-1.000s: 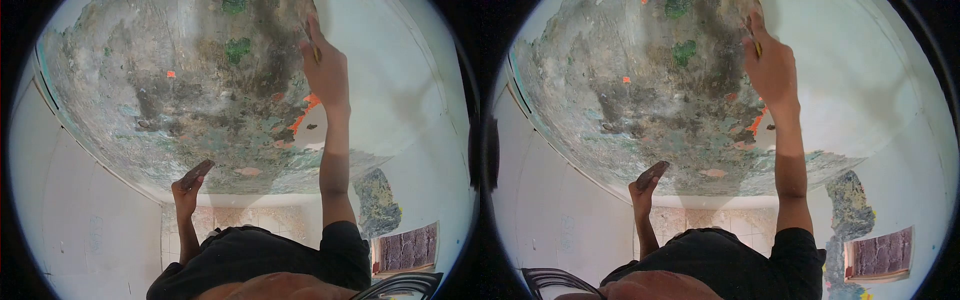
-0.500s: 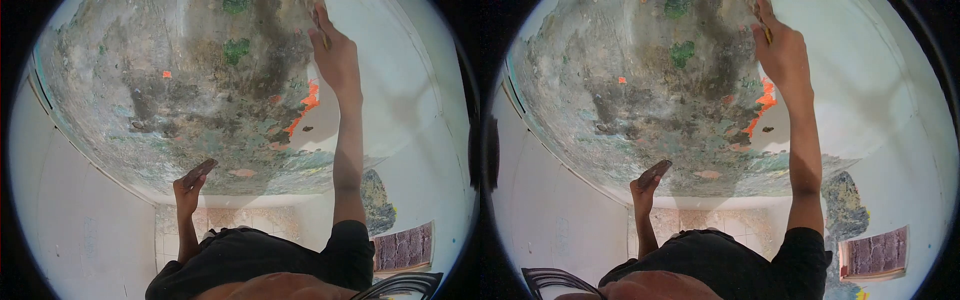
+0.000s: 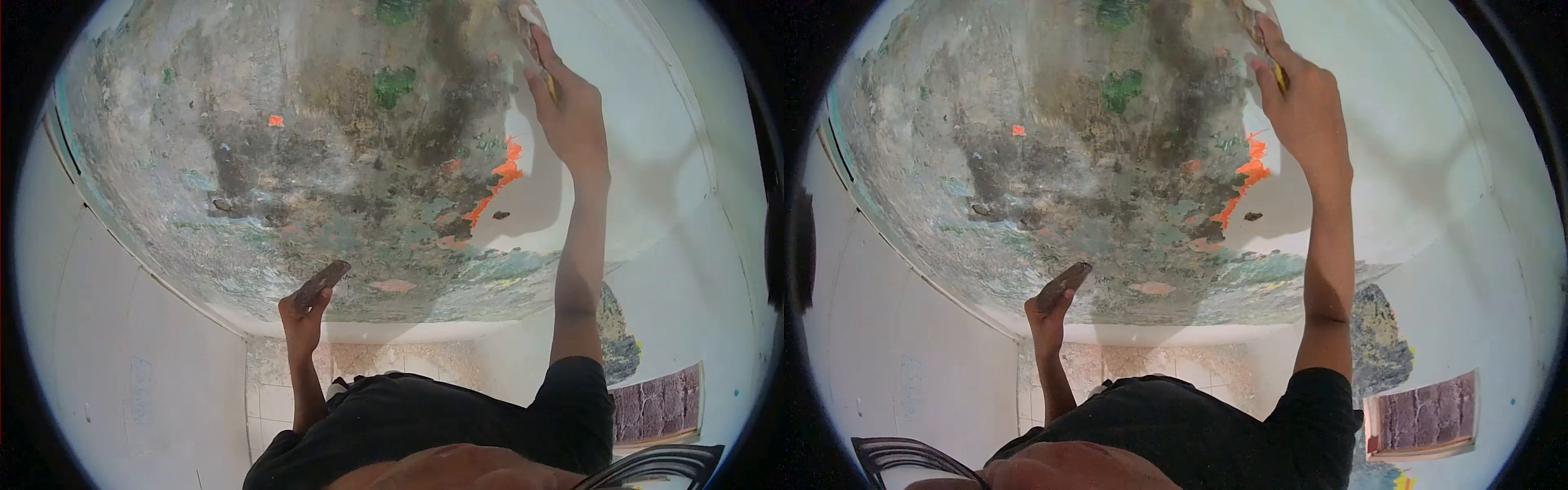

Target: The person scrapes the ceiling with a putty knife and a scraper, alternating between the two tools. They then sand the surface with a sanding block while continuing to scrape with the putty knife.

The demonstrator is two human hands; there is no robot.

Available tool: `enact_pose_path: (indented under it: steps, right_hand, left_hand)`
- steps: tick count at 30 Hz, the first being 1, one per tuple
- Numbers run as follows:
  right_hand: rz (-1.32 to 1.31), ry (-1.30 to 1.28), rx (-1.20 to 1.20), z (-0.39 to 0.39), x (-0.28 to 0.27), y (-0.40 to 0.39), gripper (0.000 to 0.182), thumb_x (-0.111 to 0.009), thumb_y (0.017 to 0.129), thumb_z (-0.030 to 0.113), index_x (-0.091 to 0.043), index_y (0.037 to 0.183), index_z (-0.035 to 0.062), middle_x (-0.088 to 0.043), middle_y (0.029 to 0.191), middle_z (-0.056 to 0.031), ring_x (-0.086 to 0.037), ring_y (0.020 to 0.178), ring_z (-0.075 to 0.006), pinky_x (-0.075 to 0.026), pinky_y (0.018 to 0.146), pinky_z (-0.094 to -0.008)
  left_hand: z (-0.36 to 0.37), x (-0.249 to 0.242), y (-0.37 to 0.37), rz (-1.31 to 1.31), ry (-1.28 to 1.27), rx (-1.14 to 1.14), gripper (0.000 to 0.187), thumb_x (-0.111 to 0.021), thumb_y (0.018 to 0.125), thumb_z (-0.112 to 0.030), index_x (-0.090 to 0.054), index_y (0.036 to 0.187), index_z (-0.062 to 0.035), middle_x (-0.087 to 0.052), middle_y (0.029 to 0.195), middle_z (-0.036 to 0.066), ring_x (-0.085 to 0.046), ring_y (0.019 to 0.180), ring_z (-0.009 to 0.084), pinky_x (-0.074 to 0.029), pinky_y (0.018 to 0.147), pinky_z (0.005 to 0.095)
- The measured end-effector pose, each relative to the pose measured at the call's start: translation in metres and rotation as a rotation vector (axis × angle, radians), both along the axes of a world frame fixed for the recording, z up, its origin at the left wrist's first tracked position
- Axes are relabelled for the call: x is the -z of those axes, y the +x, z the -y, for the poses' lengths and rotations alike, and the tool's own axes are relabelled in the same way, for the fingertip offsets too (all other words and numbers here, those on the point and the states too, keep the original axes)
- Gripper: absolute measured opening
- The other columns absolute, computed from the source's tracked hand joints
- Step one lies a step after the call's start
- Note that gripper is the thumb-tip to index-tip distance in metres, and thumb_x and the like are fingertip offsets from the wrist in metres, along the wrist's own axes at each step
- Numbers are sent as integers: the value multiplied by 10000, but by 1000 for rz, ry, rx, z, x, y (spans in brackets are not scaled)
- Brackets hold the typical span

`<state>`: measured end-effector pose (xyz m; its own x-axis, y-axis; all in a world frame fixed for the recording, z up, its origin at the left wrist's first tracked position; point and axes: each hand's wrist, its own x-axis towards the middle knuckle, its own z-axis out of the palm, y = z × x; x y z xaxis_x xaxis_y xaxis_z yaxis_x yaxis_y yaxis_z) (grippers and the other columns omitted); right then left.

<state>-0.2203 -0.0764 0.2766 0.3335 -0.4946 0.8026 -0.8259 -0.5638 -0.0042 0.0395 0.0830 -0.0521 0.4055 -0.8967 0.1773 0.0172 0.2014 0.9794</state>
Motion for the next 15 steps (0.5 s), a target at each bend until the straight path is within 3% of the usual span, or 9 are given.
enact_pose_path:
  steps: [6, 9, 12, 15]
  right_hand:
    - [-11, -15, 104, -6, -24, 19, 514, -569, 969, 200, -430, 1462, 239, -651, 1232, -153, -617, 1131, -348, -482, 949, -362]
    - [-30, -21, 37, -2, -11, 1, 516, -570, 970, 207, -426, 1464, 247, -653, 1218, -166, -609, 1108, -377, -485, 932, -369]
    - [-60, -49, 14, 8, -24, 1, 515, -572, 970, 195, -432, 1462, 248, -649, 1222, -174, -607, 1119, -375, -480, 937, -369]
    - [-44, 0, 29, 5, -34, 3, 514, -574, 969, 183, -436, 1462, 235, -643, 1231, -183, -597, 1159, -358, -471, 957, -363]
  left_hand:
    - [7, 3, -4, -75, -71, 43, 304, -695, 873, -113, -694, 1145, 22, -717, 979, 32, -607, 880, 104, -464, 805, 253]
    - [0, 2, -2, -21, 35, 20, 306, -692, 870, -107, -694, 1149, 17, -721, 1005, 50, -612, 903, 106, -467, 823, 253]
    - [2, -6, -6, -66, -99, 19, 293, -684, 873, -101, -698, 1141, 16, -723, 1014, 60, -615, 916, 105, -468, 833, 253]
    - [4, 1, -4, 4, 5, 28, 284, -681, 872, -82, -698, 1138, 18, -723, 1040, 68, -618, 946, 105, -467, 860, 254]
